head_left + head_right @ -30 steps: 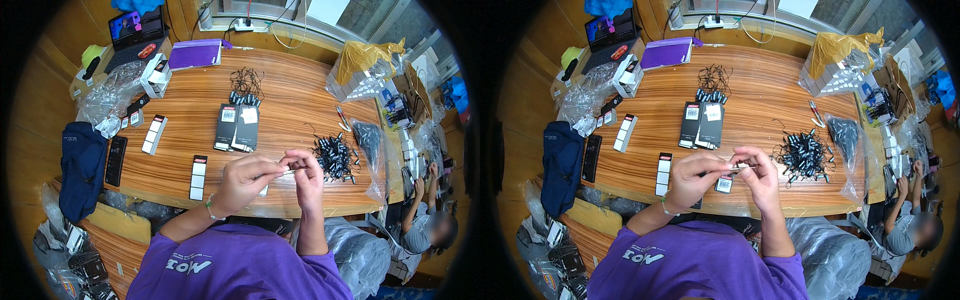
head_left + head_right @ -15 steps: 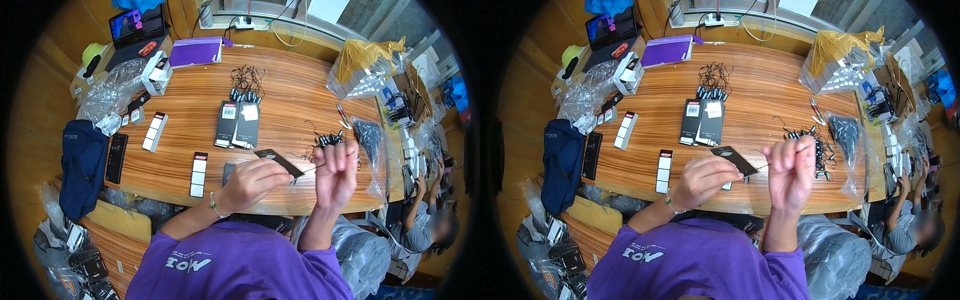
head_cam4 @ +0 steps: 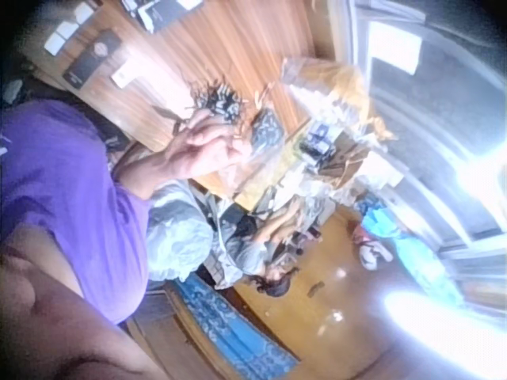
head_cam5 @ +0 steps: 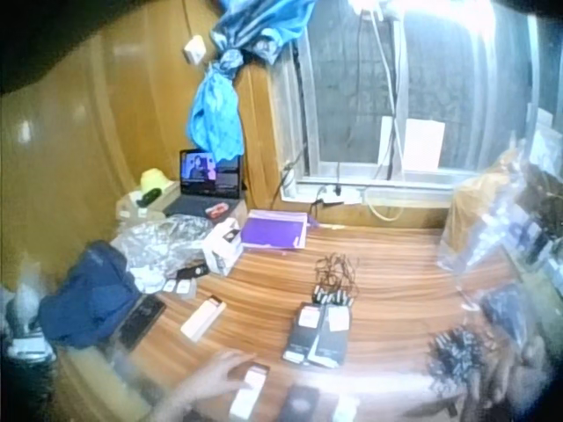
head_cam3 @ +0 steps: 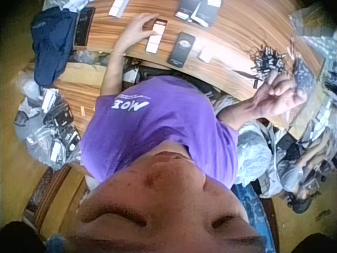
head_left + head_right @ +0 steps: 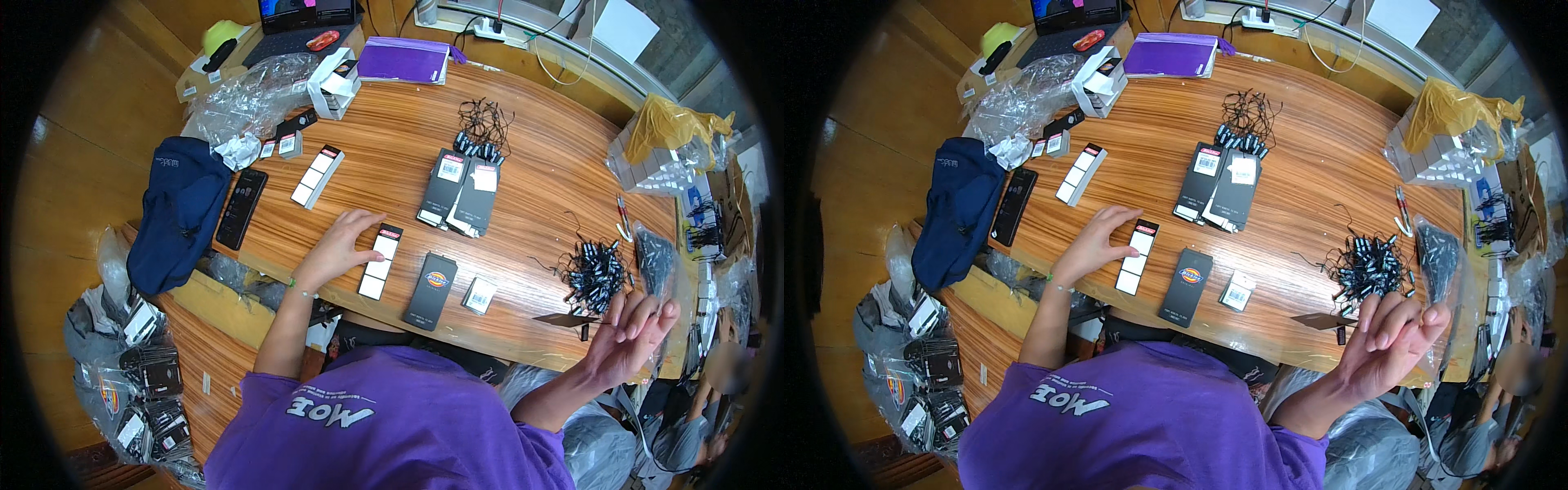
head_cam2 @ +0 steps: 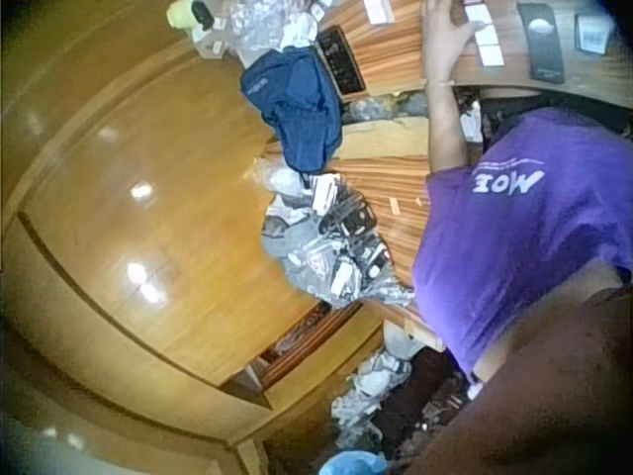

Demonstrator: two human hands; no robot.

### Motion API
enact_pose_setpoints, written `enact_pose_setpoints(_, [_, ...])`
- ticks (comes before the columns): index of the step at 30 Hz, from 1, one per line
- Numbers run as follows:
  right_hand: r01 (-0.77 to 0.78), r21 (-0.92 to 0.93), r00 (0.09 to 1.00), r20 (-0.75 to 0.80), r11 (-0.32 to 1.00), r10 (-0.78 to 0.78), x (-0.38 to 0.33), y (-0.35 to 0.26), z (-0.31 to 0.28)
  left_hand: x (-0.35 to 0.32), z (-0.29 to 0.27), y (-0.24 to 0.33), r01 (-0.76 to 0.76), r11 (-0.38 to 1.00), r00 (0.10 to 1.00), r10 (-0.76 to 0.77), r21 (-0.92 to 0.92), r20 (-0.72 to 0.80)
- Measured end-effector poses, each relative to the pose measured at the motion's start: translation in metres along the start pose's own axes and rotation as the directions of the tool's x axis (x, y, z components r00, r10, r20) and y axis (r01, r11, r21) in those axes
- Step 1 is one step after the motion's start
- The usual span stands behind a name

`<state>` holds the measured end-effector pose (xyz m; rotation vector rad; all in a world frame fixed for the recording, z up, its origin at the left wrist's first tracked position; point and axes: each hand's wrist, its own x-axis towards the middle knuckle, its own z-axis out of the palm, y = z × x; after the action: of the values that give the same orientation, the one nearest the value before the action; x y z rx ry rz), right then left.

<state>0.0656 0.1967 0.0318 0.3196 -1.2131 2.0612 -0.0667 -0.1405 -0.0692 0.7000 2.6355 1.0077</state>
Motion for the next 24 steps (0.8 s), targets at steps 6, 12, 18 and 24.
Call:
enact_pose_setpoints(6, [-0.099,-0.108,0.995,-0.036,0.989,0.096,0.002,-0.001,-0.006,0.000,0.002,0.001,-0.158,0.984,0.981,0.166,0.079,-0.104])
enact_pose_setpoints(12, [-0.161,-0.252,0.985,-0.099,0.954,0.140,-0.001,0.014,-0.003,-0.011,0.007,0.002,0.029,0.926,0.985,-0.090,-0.376,-0.146])
enact_pose_setpoints(18, [-0.113,-0.369,0.993,-0.064,0.922,0.096,-0.009,0.019,-0.007,-0.015,-0.009,0.064,-0.101,0.722,0.947,-0.142,-0.685,-0.289])
enact_pose_setpoints(24, [-0.176,-0.676,0.978,-0.037,0.716,0.205,-0.026,0.041,0.023,0.020,0.019,0.123,-0.212,0.736,0.966,0.056,-0.643,-0.254])
